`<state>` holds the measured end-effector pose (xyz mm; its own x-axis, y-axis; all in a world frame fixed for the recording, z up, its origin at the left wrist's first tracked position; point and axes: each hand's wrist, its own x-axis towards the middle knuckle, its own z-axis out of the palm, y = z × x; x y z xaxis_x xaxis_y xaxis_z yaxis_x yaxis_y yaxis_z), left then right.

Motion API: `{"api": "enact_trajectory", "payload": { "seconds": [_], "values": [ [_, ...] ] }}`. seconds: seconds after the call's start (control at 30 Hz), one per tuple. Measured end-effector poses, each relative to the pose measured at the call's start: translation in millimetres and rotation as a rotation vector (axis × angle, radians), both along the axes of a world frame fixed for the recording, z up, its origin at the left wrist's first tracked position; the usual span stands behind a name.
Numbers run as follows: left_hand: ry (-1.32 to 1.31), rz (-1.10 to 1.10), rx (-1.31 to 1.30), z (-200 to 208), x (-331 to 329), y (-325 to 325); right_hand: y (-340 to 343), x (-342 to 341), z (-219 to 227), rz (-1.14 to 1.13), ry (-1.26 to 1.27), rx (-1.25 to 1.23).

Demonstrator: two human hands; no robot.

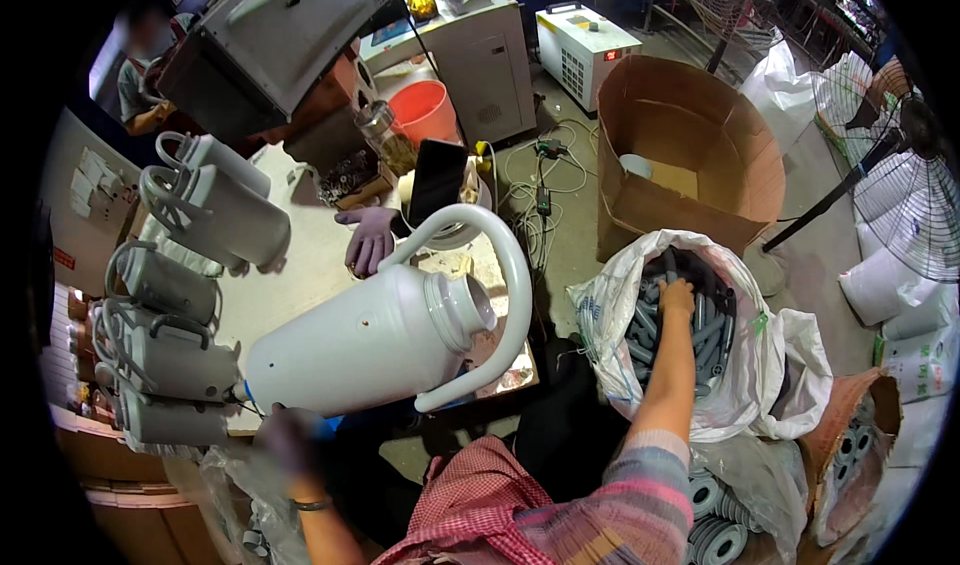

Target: The person assembles grey plastic garden sprayers by attaching handles to the main bodies. They use a blue handheld tool to secure the handle joints, then place the completed units on a table. The process is repeated for multiple units in a workshop environment.

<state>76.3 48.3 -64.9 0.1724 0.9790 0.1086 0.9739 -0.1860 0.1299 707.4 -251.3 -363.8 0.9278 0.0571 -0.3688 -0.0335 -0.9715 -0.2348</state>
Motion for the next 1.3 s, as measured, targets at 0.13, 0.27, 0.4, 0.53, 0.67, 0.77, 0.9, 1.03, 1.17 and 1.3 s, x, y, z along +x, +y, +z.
{"api": "enact_trajectory", "payload": {
  "seconds": [0.13, 0.27, 0.4, 0.53, 0.67, 0.77, 0.9, 1.03, 1.17, 1.3],
  "values": [
    [-0.097, -0.082, 0.186, -23, -21, -2, -28, -17, 63, 0.337, -0.081, 0.190],
    [-0.156, -0.202, 0.295, -25, -20, -10, -98, -70, 180, 0.122, -0.380, 0.684],
    [-0.729, -0.017, -0.024, -3, 21, -5, -191, -109, 140, 0.396, -0.154, 0.152],
    [-0.884, -0.219, -0.011, -55, -38, 35, -175, -157, 207, 0.194, -0.302, 0.747],
    [-0.913, -0.269, -0.024, -46, -27, 36, -191, -196, 209, 0.226, -0.485, 0.834],
    [-1.111, -0.271, -0.157, -38, -20, 39, -195, -217, 211, 0.358, -0.514, 0.891],
    [-1.270, -0.211, -0.286, -29, -14, 40, -185, -232, 235, 0.472, -0.586, 0.893],
    [-1.267, -0.173, -0.329, -29, -15, 42, -177, -234, 249, 0.450, -0.578, 0.894],
    [-1.240, -0.186, -0.274, -38, -12, 45, -202, -210, 239, 0.608, -0.646, 0.328],
    [-1.277, -0.213, -0.257, -30, -3, 37, -206, -207, 277, 0.209, -0.347, 0.249]
  ]
}}
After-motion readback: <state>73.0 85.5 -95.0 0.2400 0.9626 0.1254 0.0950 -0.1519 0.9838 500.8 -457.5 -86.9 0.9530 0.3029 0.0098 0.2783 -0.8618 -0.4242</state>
